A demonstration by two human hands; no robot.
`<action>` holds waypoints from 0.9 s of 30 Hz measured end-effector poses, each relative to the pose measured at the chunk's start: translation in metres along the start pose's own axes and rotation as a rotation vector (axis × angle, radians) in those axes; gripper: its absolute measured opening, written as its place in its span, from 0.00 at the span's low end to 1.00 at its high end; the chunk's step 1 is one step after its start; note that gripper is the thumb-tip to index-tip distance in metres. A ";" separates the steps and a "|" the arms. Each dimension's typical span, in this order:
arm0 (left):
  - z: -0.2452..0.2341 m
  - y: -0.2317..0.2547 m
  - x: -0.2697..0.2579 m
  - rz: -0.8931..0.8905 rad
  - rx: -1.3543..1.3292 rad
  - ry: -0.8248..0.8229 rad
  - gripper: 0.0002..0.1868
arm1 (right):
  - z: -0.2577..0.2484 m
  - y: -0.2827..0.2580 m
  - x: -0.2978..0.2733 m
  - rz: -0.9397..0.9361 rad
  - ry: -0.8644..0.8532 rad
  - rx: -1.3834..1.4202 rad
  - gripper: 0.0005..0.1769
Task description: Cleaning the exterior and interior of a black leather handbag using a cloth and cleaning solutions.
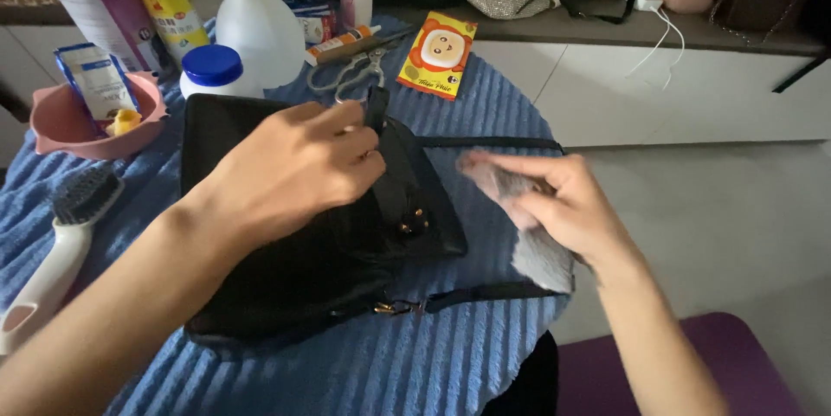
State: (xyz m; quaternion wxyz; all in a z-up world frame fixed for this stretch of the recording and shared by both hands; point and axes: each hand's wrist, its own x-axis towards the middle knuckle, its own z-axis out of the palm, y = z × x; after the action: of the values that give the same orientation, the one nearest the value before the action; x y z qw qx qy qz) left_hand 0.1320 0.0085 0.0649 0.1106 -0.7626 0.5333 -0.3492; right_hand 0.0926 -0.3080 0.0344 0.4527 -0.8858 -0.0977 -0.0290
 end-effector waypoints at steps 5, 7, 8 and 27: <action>0.012 -0.009 0.032 0.130 0.158 0.071 0.12 | 0.021 -0.008 0.005 -0.111 -0.130 0.140 0.28; 0.015 -0.011 0.045 0.142 0.177 0.128 0.12 | 0.028 -0.012 0.002 -0.058 -0.155 0.195 0.27; 0.015 -0.012 0.052 0.117 0.162 0.169 0.09 | 0.030 -0.015 0.000 0.066 -0.221 0.117 0.30; 0.024 -0.012 0.038 -0.233 -0.437 0.419 0.08 | 0.050 -0.045 -0.043 -0.687 -0.293 -0.013 0.43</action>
State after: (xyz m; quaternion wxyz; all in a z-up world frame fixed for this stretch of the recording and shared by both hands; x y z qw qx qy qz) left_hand 0.1633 -0.0256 0.0695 -0.2087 -0.7357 0.5160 -0.3860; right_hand 0.0395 -0.2484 0.0354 0.3920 -0.7992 -0.4526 -0.0529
